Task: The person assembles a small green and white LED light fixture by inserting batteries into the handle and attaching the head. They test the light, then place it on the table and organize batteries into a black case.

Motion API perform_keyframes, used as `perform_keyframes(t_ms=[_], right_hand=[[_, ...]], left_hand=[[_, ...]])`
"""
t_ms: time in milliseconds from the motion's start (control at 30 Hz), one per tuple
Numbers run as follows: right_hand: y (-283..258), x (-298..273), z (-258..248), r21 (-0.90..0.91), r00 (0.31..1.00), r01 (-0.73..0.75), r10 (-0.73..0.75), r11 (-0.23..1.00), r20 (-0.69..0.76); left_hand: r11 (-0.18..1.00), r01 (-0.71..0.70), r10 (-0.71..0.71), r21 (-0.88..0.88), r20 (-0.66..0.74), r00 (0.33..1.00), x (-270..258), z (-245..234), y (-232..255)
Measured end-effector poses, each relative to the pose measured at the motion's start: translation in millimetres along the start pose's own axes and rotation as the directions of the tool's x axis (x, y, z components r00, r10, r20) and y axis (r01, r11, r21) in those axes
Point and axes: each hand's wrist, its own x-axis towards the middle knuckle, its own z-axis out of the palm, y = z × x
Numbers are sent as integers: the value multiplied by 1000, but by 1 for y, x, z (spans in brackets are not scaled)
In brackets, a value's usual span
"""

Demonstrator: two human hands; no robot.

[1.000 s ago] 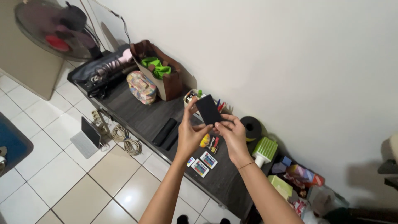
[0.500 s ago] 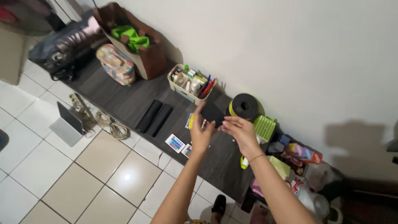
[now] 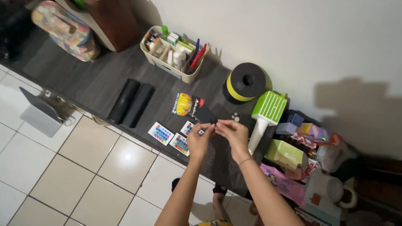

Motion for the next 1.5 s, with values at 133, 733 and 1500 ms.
perform_keyframes(t_ms=[133, 733, 1500], right_hand=[[31, 31, -41, -123, 984, 121, -135, 985, -113], [62, 59, -58, -857, 877, 210, -478, 471, -48], [-225, -85, 88, -358, 957, 242, -160, 902, 243]], left_hand=[[961, 119, -126, -251, -12, 992, 19, 0, -21], [985, 59, -53, -161, 40, 998, 19, -27, 24], [965, -81, 111, -248, 112, 987, -71, -62, 223]])
